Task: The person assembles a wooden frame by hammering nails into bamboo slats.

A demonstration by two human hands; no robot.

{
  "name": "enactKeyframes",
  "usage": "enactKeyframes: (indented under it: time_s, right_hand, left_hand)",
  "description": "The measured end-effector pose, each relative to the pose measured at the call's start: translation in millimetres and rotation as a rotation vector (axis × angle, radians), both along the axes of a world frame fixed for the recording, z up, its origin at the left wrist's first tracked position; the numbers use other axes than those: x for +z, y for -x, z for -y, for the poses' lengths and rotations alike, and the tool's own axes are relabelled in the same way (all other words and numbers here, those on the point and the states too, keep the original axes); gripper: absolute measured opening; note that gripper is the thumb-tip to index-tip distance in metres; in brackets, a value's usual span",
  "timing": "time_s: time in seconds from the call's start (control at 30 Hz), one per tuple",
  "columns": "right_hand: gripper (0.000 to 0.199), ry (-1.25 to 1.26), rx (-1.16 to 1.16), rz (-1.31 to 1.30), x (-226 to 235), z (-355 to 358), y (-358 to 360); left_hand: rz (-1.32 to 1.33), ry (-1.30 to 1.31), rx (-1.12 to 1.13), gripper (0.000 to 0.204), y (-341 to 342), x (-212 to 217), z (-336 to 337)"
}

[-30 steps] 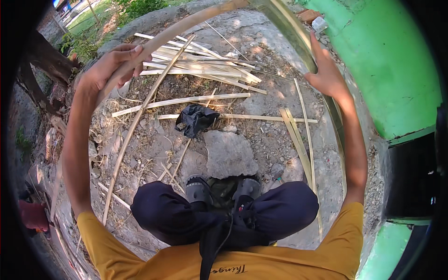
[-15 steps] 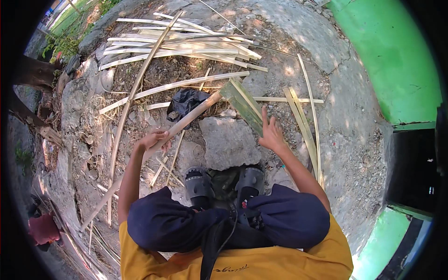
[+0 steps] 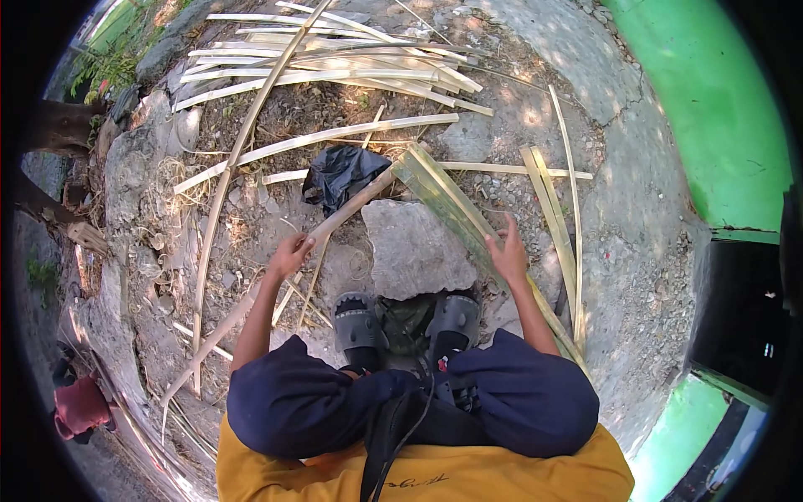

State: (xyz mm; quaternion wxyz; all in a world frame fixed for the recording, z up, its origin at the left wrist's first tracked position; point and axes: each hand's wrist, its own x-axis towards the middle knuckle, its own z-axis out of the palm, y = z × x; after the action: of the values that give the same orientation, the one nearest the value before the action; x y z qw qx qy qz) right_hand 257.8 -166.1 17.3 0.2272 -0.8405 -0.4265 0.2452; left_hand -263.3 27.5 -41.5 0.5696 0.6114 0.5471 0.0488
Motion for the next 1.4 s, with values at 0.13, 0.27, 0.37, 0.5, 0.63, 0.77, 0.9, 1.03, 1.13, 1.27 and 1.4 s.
enactKeyframes:
  time_s: [0.13, 0.27, 0.37, 0.5, 0.63, 0.77, 0.9, 1.03, 1.13, 1.27, 1.4]
  right_hand:
    - [0.057, 0.374, 0.191, -0.317, -1, -1, -52]
    - [0.06, 0.547, 0.317, -0.556, 2, 1, -73]
    - [0.066, 0.57, 0.361, -0.534, 5, 5, -67]
    - [0.074, 0.575, 0.325, -0.401, 7, 8, -56]
    - [0.059, 0.451, 0.298, -0.482, 6, 18, -71]
    - [0.037, 0.461, 0.227, -0.563, 0, 46, -105]
    - [0.039, 0.613, 0.196, -0.45, -14, 68, -120]
    - [0.043, 0.635, 0.072, -0.701, -13, 74, -112]
    - [0.051, 0.408, 0.173, -0.614, -4, 72, -100]
    - [0.096, 0.383, 0.252, -0.533, -1, 60, -78]
    - [0.104, 0.457, 0.46, -0.241, -5, 58, -69]
  left_hand:
    - [0.046, -0.033, 0.04, 0.047, 0, -2, 3]
    - [0.07, -0.024, 0.034, 0.045, 5, -3, 3]
    - [0.063, -0.027, 0.018, 0.042, 7, -3, 5]
    - [0.057, -0.052, 0.007, 0.039, 6, -3, 6]
    - [0.036, -0.032, 0.029, 0.039, 6, -6, 3]
    - [0.054, -0.1, 0.014, 0.04, 7, -12, 1]
    - [0.075, -0.05, 0.041, 0.044, 9, -17, 4]
    - [0.112, 0.0, 0.082, 0.044, 11, -21, 5]
    - [0.127, 0.026, 0.102, 0.042, 11, -25, 5]
    - [0.105, 0.025, 0.099, 0.039, 11, -28, 4]
    - [0.133, 0.004, 0.092, 0.038, 12, -29, 4]
